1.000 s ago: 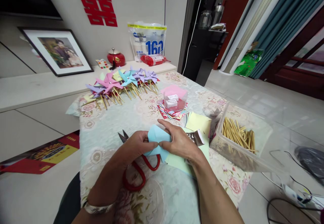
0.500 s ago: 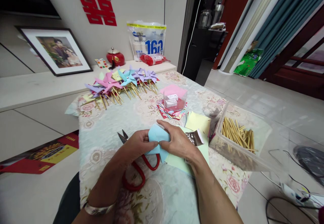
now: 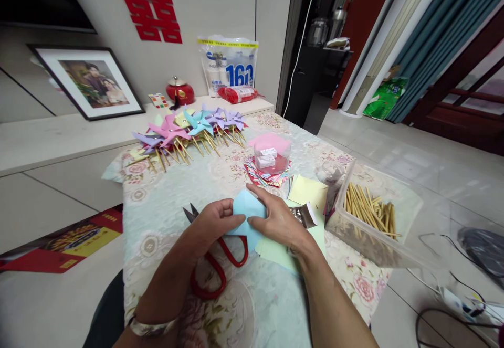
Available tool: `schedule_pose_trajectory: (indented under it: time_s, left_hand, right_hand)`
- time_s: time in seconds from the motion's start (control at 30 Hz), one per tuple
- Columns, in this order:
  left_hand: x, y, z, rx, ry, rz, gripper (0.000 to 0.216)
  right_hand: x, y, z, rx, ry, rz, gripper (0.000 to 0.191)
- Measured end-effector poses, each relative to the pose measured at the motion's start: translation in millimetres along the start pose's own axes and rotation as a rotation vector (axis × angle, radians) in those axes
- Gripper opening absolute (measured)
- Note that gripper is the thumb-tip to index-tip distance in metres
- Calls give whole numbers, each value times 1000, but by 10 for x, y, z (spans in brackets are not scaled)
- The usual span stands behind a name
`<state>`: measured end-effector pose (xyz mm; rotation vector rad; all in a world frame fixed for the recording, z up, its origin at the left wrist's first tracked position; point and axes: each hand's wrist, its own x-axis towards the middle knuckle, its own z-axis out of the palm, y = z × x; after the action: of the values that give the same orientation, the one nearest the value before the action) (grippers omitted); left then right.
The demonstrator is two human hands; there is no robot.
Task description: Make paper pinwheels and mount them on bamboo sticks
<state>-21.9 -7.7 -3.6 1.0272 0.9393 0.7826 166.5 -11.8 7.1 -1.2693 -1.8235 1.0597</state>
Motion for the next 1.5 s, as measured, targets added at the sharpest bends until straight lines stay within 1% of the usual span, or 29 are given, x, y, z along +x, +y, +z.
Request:
schedule_pose_trajectory:
  time_s: [0.13,0.23,0.33,0.43,0.67,0.8,0.87,0.93,1.0,1.1,1.23,1.4,1.5]
  left_hand:
    - [-52,66,14,-49,89,84,31]
    - [-48,50,39,-90,106,83,36]
    - [-12,0,79,-121,99,87,35]
    - [22,-44,114,-106,150,97,33]
    - [72,-116,110,-121,223,116,26]
    - [85,-119,97,-150,233,91,27]
    - [77,-101,99,-168,229,71,28]
    - [61,-72,105,-193,206,63,28]
    - [43,-39,116,-223,172,52,28]
    - [24,7,136,-252,163,22,28]
    - [23,25,146,-245,178,13,28]
    - [37,1,136,-241,173,25,29]
    - [38,-12,128,-243,165,32,27]
  right_hand:
    - [31,17,35,154,126,22,76]
    - [60,-1,77,252,208,47,77]
    - [77,-30,124,282,271,47,78]
    - [78,-45,166,287,306,16,76]
    - [70,-31,214,296,315,39,74]
    - [79,-43,210,319,306,37,70]
    - [77,-68,195,380,265,48,65]
    - [71,-91,172,496,201,76,61]
    - [64,-96,145,626,165,117,60]
    - [59,-69,113,746,180,169,64]
    - [67,-37,102,767,205,192,66]
    - [80,-21,89,749,263,175,51]
    - [76,-1,83,735,254,169,45]
